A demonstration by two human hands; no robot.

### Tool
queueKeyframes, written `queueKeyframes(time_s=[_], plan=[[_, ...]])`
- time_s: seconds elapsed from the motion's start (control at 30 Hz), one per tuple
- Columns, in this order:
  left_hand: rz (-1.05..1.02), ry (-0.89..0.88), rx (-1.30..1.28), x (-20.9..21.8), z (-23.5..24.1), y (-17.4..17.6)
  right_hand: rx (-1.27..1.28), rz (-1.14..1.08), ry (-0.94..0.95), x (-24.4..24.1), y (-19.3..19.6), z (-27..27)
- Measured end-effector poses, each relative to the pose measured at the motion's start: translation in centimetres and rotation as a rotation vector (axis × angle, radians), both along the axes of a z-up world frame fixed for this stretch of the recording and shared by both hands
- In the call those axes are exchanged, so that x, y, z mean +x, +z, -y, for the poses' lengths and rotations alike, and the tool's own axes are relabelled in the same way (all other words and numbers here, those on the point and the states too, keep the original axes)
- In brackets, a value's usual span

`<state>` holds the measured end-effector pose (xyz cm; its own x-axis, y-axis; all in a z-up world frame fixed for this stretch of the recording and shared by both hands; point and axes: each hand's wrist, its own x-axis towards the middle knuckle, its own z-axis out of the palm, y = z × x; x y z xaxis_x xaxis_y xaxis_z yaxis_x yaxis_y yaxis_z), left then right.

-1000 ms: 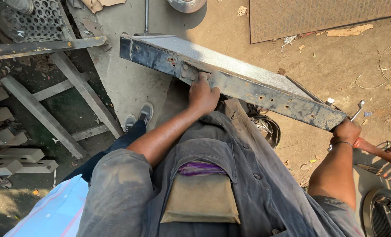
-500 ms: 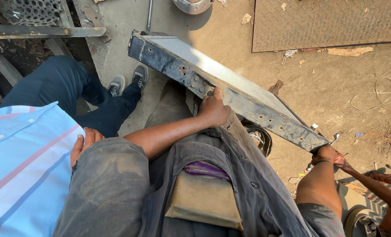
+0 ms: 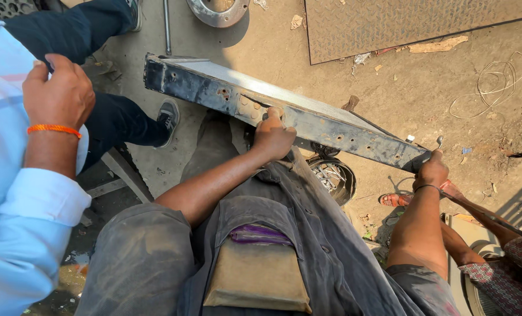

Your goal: The person uses a wrench to tighten bolts on a metal frame component. They reposition the frame and continue tightening multiple bolts while another person briefly assists by holding the frame steady.

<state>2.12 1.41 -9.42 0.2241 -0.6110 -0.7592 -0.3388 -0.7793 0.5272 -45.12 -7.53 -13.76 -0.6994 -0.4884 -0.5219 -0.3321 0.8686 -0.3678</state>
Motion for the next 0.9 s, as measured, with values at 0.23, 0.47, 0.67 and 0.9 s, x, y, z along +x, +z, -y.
queueKeyframes(time_s=[0.23, 0.47, 0.67, 0.9], plan=[[0.199, -0.194, -0.231, -3.8, -1.7, -2.7, 0.161, -0.246, 0.400, -0.2, -0.8, 0.5], [-0.120, -0.233, 0.179, -2.6, -0.7, -0.9, -0.053, -0.508, 0.557, 6.0, -2.0, 0.4], [-0.218, -0.170, 0.134, -1.6, -2.1, -1.3, 0.156, 0.456, 0.914, 24.3, -0.5, -1.8], [-0.907, 0.226, -0.155, -0.3, -7.2, -5.9, 0.399, 0.665, 1.017, 35.4, 3.0, -5.3]])
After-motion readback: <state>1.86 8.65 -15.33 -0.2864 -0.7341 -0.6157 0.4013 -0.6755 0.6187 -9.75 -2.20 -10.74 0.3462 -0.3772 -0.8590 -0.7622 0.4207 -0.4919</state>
